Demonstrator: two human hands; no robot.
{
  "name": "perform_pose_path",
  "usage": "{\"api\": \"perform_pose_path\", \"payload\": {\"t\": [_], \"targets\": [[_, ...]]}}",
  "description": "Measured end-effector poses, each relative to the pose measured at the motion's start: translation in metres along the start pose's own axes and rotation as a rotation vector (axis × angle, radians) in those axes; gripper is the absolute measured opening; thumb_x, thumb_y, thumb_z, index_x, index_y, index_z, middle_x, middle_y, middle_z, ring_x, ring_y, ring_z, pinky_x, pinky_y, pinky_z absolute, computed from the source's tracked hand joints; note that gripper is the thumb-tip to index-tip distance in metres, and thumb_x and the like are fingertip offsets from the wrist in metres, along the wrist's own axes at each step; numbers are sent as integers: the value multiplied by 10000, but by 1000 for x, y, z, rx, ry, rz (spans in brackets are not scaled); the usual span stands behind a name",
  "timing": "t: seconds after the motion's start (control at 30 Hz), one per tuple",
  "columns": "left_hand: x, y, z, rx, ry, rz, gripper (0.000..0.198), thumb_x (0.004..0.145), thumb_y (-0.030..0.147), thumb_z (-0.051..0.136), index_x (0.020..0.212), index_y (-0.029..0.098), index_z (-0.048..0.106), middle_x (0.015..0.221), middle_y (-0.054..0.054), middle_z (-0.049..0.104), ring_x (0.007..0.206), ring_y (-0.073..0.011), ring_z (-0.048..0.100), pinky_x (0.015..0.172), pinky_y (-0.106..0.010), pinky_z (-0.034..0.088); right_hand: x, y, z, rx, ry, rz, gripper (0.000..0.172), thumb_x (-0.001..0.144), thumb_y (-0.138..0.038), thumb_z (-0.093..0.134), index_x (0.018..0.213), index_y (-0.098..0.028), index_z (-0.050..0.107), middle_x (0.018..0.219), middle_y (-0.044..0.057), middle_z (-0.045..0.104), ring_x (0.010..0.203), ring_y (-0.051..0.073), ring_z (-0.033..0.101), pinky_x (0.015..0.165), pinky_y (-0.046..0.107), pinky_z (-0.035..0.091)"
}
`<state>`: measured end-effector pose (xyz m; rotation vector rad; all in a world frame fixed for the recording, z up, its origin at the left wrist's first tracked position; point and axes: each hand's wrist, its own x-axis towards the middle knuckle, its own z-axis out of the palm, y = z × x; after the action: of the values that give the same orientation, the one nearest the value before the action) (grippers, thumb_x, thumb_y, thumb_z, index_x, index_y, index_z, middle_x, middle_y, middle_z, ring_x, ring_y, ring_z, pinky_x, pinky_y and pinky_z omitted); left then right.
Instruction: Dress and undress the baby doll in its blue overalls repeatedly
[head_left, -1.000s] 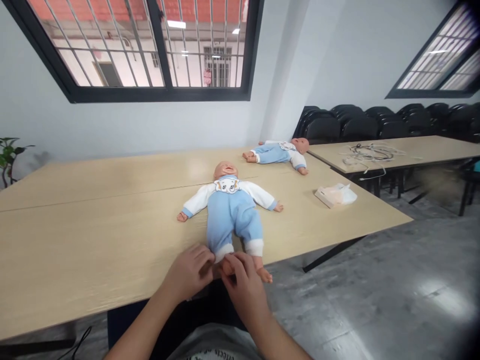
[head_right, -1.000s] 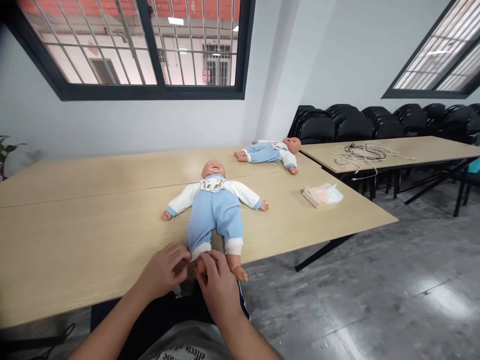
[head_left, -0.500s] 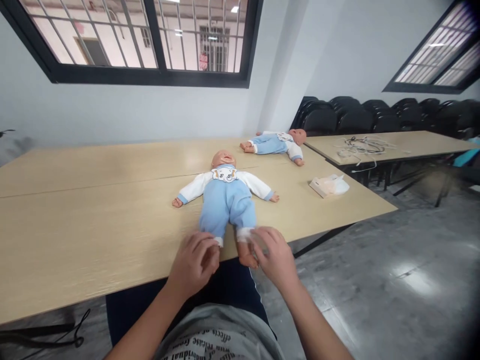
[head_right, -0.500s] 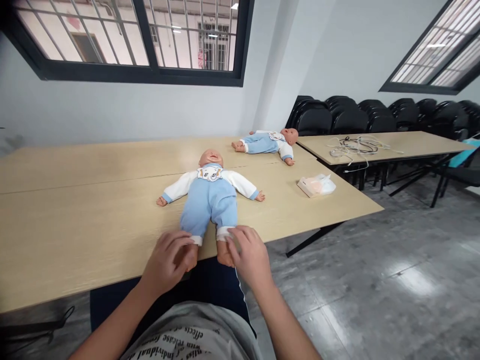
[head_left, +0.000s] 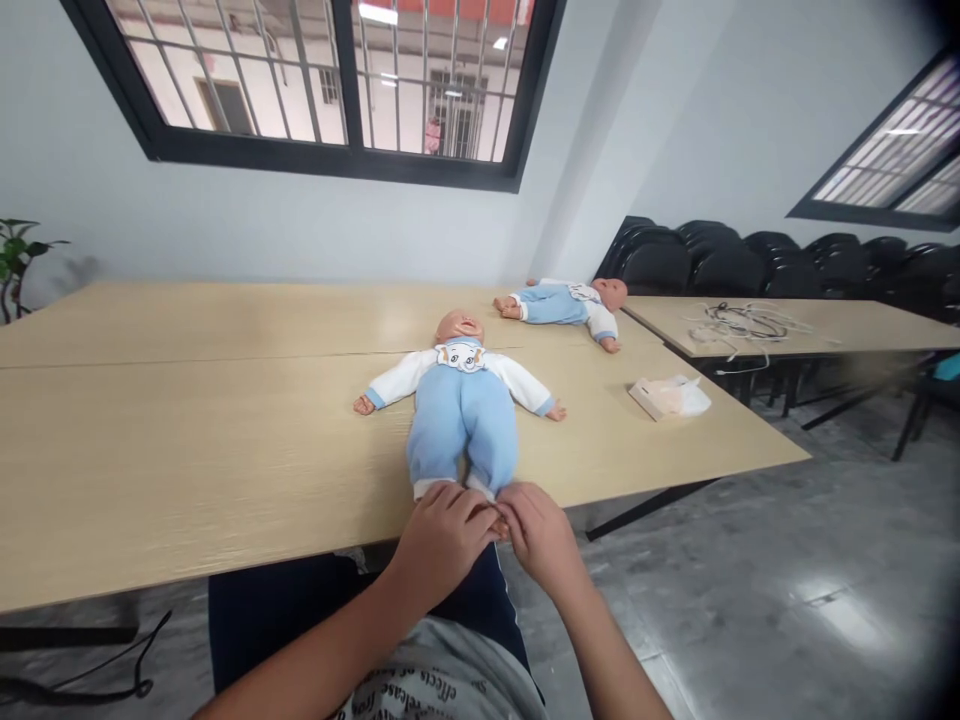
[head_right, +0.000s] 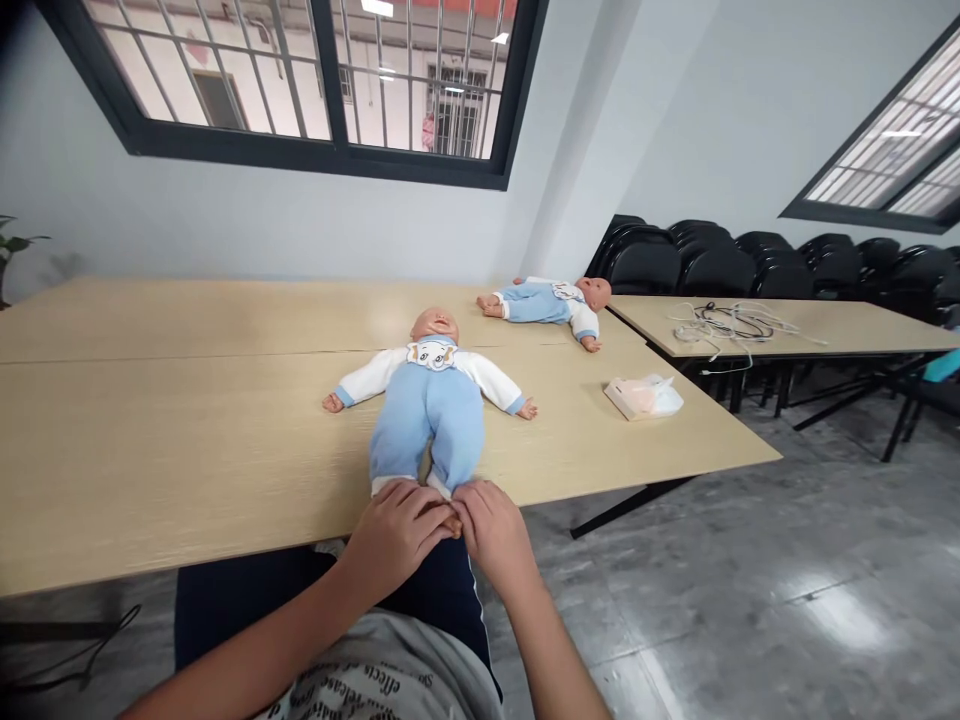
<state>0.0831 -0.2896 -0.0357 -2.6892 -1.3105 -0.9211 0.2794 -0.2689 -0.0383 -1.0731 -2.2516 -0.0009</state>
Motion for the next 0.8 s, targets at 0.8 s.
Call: {"api": "perform_pose_path", "payload": {"t": [0.8], "targets": [[117,-194,20,-687,240,-770,225,841,287,709,1039,183,683,1181,-171,736,1188,-353,613,1040,-470,444,172,167,62,1030,-149,755,380,689,-178,665,1056,-147,758,934,93,801,825,226,710,818,394,579]]}}
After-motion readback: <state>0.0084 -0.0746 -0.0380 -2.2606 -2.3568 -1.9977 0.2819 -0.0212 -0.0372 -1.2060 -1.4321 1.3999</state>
